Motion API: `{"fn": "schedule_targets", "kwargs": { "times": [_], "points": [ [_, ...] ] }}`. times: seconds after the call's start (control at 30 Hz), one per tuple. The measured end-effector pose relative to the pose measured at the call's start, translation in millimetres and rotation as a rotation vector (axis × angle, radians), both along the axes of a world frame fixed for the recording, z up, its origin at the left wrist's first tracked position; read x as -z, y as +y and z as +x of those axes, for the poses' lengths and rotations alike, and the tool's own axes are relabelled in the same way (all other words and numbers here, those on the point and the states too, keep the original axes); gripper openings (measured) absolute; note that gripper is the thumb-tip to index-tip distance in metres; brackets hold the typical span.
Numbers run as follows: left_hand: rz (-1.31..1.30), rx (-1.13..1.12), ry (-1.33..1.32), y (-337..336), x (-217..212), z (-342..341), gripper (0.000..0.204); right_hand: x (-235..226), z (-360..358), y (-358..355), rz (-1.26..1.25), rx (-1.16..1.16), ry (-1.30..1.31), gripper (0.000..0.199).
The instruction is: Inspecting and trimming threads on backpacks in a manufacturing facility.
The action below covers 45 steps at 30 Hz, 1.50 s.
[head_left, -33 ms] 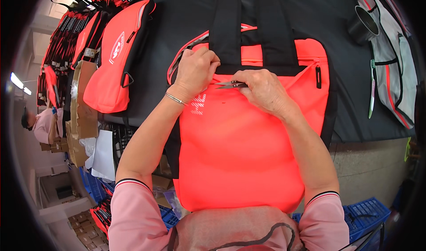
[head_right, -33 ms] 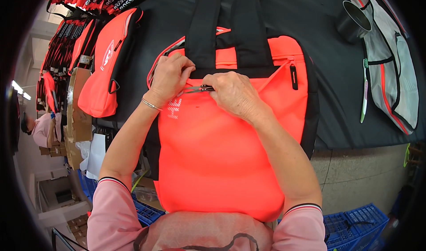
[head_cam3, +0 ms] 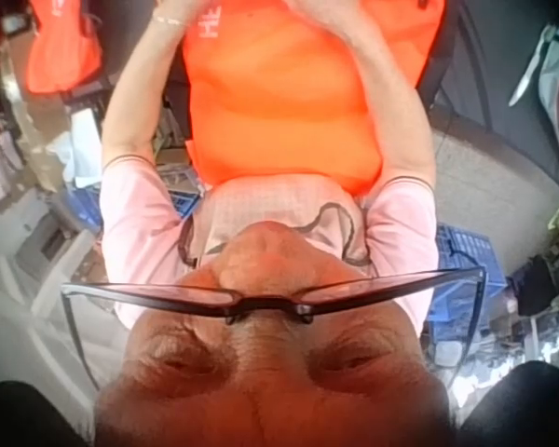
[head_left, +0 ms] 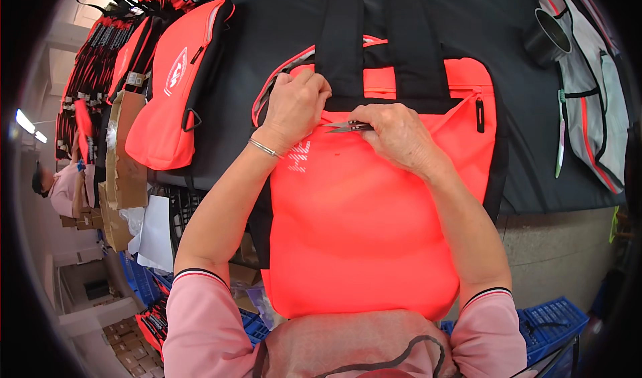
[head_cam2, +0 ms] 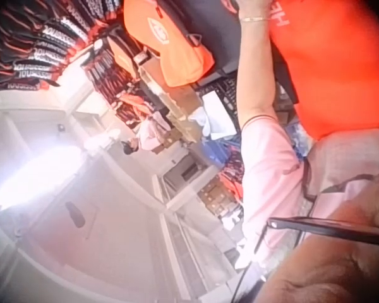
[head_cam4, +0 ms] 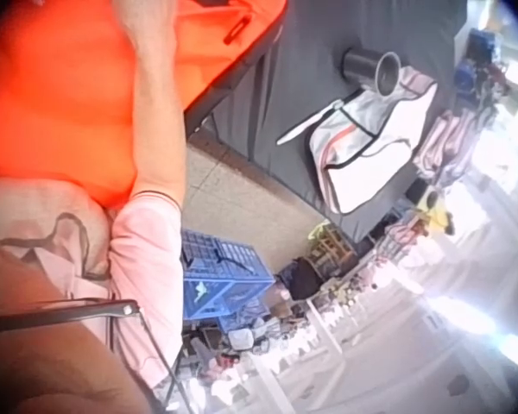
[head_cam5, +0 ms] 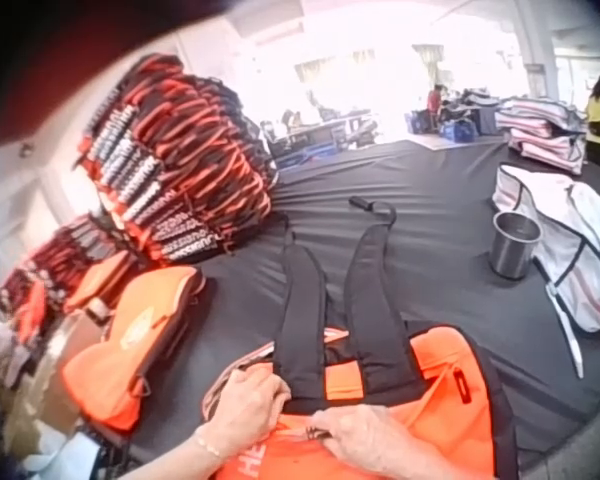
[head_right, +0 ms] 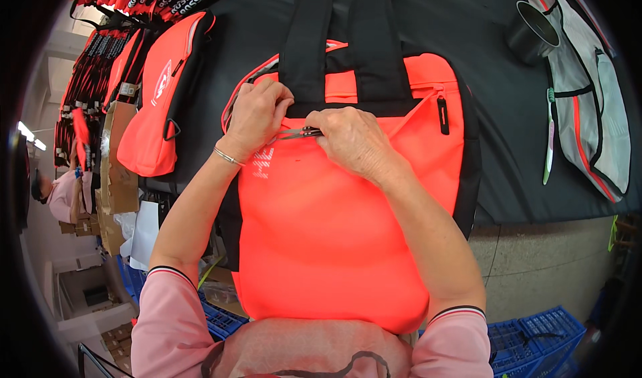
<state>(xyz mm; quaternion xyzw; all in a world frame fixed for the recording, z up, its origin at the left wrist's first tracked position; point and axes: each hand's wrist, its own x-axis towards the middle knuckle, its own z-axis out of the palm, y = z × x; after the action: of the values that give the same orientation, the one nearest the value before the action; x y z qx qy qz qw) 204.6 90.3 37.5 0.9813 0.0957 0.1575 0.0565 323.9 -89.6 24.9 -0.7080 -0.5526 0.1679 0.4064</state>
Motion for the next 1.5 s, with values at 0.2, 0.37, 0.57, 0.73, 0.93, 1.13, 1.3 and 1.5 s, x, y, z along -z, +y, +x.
{"fn": "schedule_targets", "kwargs": {
  "times": [0.2,0.37,0.57,0.73,0.93,1.13,1.3,1.5],
  "points": [
    [0.133,0.097,-0.085,-4.2,4.5,-12.2,0.013,-5.9,2.7,0.0,-0.056,0.032,0.056,0.023],
    [-0.053,-0.041,-0.285,-17.4,20.2,-24.0,0.013,-4.6,8.0,11.7,0.078,0.179,0.286,0.033],
    [-0.158,-0.093,-0.347,-14.4,28.4,-25.6,0.015,-19.9,10.0,44.5,-0.128,0.163,-0.116,0.029],
    [-0.165,-0.089,-0.381,-15.0,29.0,-24.4,0.015,-16.1,12.4,55.7,-0.159,0.003,-0.306,0.027],
    [-0.175,-0.095,-0.375,-14.6,28.6,-24.5,0.015,-10.3,9.2,59.6,-0.093,-0.029,-0.340,0.025],
    [-0.134,-0.072,-0.378,-14.0,28.2,-22.7,0.016,-4.0,7.2,61.6,-0.044,-0.018,-0.482,0.021],
    [-0.227,-0.111,-0.379,-26.5,21.8,-31.0,0.017,-12.3,9.0,53.4,-0.026,0.170,-0.485,0.023],
    [-0.750,0.473,-0.036,-142.8,2.1,-110.4,0.011,-40.3,45.1,-7.9,0.316,0.537,-0.259,0.032]
  ]
}}
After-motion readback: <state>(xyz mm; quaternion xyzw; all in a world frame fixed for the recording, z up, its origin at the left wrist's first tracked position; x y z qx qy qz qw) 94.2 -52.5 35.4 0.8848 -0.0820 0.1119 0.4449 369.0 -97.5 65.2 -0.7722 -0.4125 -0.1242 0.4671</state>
